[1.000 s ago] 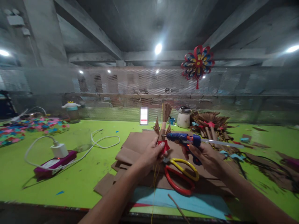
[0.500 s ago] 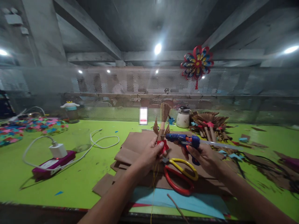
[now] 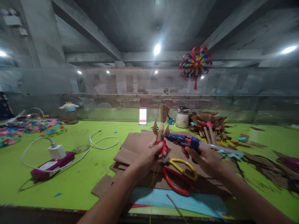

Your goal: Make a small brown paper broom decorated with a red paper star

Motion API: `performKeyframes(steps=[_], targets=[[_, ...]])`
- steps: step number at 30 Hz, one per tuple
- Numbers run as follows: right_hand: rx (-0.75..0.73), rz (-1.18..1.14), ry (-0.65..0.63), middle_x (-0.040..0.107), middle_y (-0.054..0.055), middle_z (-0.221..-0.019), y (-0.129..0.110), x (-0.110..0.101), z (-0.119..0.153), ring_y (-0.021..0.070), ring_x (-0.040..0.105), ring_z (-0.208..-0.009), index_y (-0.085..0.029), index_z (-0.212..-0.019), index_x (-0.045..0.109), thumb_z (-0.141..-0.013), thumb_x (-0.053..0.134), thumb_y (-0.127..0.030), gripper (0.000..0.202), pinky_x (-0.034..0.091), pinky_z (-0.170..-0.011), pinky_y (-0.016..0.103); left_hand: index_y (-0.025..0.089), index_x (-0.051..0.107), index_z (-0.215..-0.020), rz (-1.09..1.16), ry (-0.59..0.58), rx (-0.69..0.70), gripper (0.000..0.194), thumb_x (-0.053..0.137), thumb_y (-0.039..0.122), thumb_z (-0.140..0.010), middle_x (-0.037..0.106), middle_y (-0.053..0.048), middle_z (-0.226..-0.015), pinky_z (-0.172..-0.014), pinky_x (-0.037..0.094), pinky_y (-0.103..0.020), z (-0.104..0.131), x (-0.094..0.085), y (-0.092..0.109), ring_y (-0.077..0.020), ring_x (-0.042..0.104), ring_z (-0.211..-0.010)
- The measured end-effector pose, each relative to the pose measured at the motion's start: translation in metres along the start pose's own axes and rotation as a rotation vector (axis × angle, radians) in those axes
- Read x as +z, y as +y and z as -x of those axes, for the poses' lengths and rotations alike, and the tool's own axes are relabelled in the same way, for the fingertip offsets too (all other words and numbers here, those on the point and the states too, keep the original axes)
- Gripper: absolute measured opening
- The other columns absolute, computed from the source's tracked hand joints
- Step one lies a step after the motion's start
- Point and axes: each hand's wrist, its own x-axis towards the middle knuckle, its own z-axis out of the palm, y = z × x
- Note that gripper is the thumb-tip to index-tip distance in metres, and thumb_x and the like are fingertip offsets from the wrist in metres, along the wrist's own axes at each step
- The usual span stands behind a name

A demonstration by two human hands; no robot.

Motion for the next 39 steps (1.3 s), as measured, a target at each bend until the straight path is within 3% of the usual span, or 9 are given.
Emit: performKeyframes(steps=[8, 17, 20, 23, 27, 31, 34, 36, 39], targets=[[-0.027, 0.137, 0.031, 0.051, 0.002, -0.059, 0.007, 0.001, 0.002, 0.0132, 0.046, -0.054, -0.016, -0.066, 0.055, -0.084, 0.037, -0.049, 0.042, 0.038, -0.050, 0.025, 0.017, 0.042, -0.088, 0.016, 0.049, -0.038, 0.026, 0.057, 0.035, -0.077, 0.048, 0.001, -0.062, -0.044, 0.026, -0.016, 0.001, 0.001, 0.003, -0.0034, 0.036, -0.046], [0.051, 0.163, -0.032, 0.063, 0.005, -0.068, 0.012, -0.001, 0.007, 0.0205, 0.057, -0.063, -0.017, -0.077, 0.062, -0.082, 0.040, -0.052, 0.041, 0.044, -0.054, 0.029, 0.016, 0.043, -0.083, 0.035, 0.034, -0.014, 0.025, 0.058, 0.034, -0.076, 0.048, 0.002, -0.060, -0.042, 0.024, -0.015, 0.003, 0.003, 0.005, -0.0029, 0.036, -0.045], [-0.045, 0.145, 0.016, 0.065, 0.005, -0.071, 0.006, -0.004, 0.006, 0.0212, 0.058, -0.065, -0.018, -0.078, 0.062, -0.082, 0.044, -0.046, 0.034, 0.046, -0.057, 0.030, 0.016, 0.043, -0.084, 0.028, 0.053, -0.007, 0.026, 0.059, 0.034, -0.075, 0.049, 0.002, -0.061, -0.042, 0.025, -0.014, 0.001, 0.001, 0.003, -0.0028, 0.037, -0.045], [-0.180, 0.123, 0.139, 0.065, 0.006, -0.089, 0.007, -0.006, -0.002, 0.0228, 0.059, -0.081, -0.021, -0.093, 0.059, -0.080, 0.050, -0.038, 0.024, 0.046, -0.071, 0.033, 0.016, 0.043, -0.083, 0.032, 0.114, 0.025, 0.025, 0.059, 0.033, -0.075, 0.049, 0.002, -0.060, -0.040, 0.023, -0.013, -0.003, -0.005, 0.000, -0.0026, 0.038, -0.045], [-0.256, 0.261, 0.234, 0.059, 0.008, -0.105, 0.035, -0.011, -0.022, 0.0238, 0.054, -0.097, -0.020, -0.106, 0.056, -0.073, 0.056, -0.024, 0.033, 0.041, -0.085, 0.037, 0.016, 0.042, -0.082, 0.003, 0.254, 0.072, 0.027, 0.060, 0.033, -0.072, 0.049, 0.003, -0.058, -0.036, 0.022, -0.012, -0.011, -0.012, -0.002, -0.0024, 0.036, -0.041], [-0.046, 0.543, 0.064, 0.060, 0.011, -0.096, 0.083, -0.022, -0.034, 0.0245, 0.054, -0.094, -0.016, -0.090, 0.065, -0.064, 0.057, -0.015, 0.027, 0.041, -0.081, 0.035, 0.017, 0.043, -0.084, -0.019, 0.283, 0.075, 0.028, 0.061, 0.032, -0.070, 0.051, 0.003, -0.059, -0.036, 0.024, -0.012, -0.013, -0.013, -0.002, -0.0035, 0.040, -0.041], [0.087, 0.639, -0.050, 0.062, 0.010, -0.087, 0.101, -0.030, -0.033, 0.0246, 0.055, -0.088, -0.016, -0.082, 0.068, -0.061, 0.056, -0.008, 0.026, 0.040, -0.079, 0.033, 0.016, 0.044, -0.085, -0.010, 0.235, 0.081, 0.026, 0.061, 0.032, -0.071, 0.053, 0.002, -0.062, -0.037, 0.026, -0.012, -0.011, -0.011, -0.001, -0.0038, 0.042, -0.044], [0.080, 0.609, -0.003, 0.063, 0.011, -0.093, 0.095, -0.031, -0.033, 0.0253, 0.054, -0.092, -0.016, -0.086, 0.068, -0.060, 0.054, -0.005, 0.031, 0.039, -0.082, 0.035, 0.016, 0.044, -0.085, -0.006, 0.202, 0.092, 0.027, 0.060, 0.033, -0.072, 0.055, 0.000, -0.064, -0.038, 0.027, -0.013, -0.010, -0.010, 0.000, -0.0040, 0.043, -0.045], [-0.016, 0.327, 0.143, 0.061, 0.011, -0.102, 0.058, -0.021, -0.035, 0.0230, 0.052, -0.098, -0.015, -0.092, 0.065, -0.067, 0.052, -0.010, 0.028, 0.038, -0.087, 0.036, 0.016, 0.045, -0.086, -0.018, 0.194, 0.080, 0.029, 0.060, 0.037, -0.072, 0.057, -0.001, -0.066, -0.040, 0.028, -0.014, -0.008, -0.008, 0.001, -0.0046, 0.044, -0.046]])
